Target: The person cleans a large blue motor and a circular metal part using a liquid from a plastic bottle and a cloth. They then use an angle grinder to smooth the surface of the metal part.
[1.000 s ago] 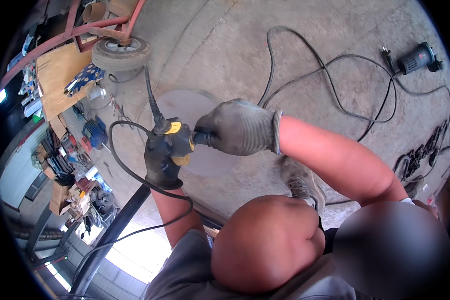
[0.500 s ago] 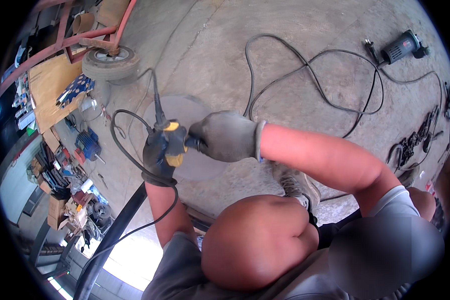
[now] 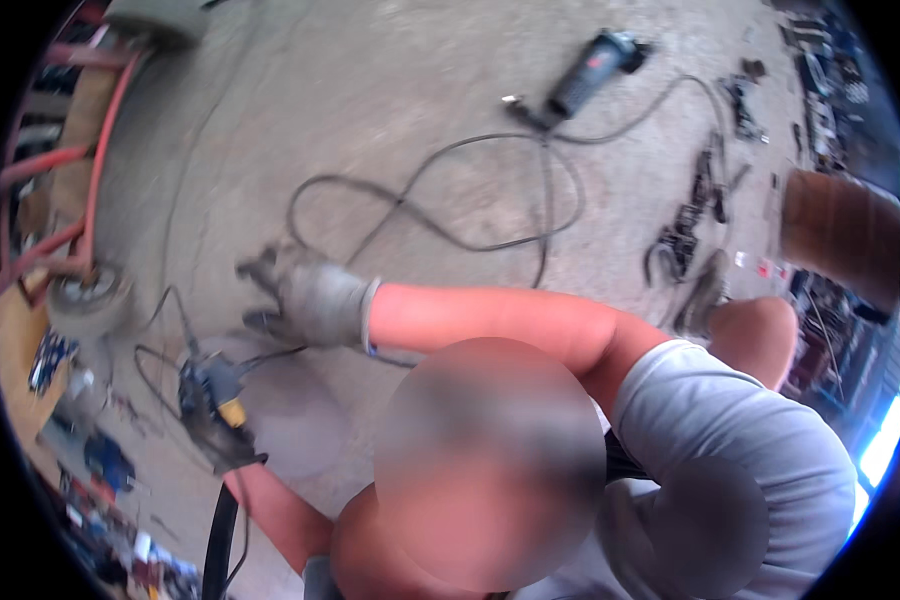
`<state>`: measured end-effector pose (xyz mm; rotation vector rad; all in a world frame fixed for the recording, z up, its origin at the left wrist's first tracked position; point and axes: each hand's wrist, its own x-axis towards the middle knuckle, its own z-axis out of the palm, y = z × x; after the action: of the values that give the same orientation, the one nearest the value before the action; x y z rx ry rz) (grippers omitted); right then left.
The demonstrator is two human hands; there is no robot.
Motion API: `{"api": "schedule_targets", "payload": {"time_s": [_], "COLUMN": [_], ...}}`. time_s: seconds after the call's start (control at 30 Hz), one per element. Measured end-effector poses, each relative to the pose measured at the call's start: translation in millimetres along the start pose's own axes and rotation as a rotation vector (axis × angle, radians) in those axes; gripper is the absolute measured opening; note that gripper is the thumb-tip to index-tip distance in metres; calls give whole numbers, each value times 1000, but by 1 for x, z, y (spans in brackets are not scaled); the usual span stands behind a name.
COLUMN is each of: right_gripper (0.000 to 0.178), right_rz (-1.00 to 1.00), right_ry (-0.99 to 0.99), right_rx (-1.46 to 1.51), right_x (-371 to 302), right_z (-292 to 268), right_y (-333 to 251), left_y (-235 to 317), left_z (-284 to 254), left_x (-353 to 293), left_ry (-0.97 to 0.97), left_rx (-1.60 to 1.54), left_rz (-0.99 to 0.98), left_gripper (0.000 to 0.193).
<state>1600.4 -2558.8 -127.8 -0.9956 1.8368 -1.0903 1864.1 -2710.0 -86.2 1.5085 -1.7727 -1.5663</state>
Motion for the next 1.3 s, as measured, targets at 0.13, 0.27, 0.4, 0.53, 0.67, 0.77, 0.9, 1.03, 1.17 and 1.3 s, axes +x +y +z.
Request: {"api": "schedule_targets", "payload": {"time_s": [0.13,0.27,0.4,0.53,0.67,0.77,0.9,1.03,1.17,1.3], "right_gripper": [82,112,100,56,43,47,42,53,56,61], "right_rz": [-107,862,1238,975,679,513,272,-81,-92,-125], "right_ry": [1029,1546,1182,1121,895,893,1047,1198,1441,1515], "right_rx": [-435,-93,-276,292,703,885,792,616,508,687], "right_x": [-21,-66,-54,-83,-186,-324,-461,-605,-740,-843], "right_z": [-140,-308,-381,-396,-399,-406,-429,-434,-450,-465], "right_y": [124,199,280,277,170,67,-45,-86,-48,29], "left_y": [-34,-77,-89,-52,8,22,2,-7,14,38], "left_z": [26,17,71,164,298,388,460,482,484,463], "left_x": [-16,-78,-157,-175,-149,-181,-203,-196,-159,-100], "left_ry": [419,522,169,-426,-1005,-1512,-1632,-1415,-1178,-859], "left_rx": [466,1025,636,378,241,364,783,1099,914,1202], "left_rz": [59,532,275,177,195,180,856,967,1089,878], "left_gripper": [58,63,62,62,61,78,100,80,22,35]}}
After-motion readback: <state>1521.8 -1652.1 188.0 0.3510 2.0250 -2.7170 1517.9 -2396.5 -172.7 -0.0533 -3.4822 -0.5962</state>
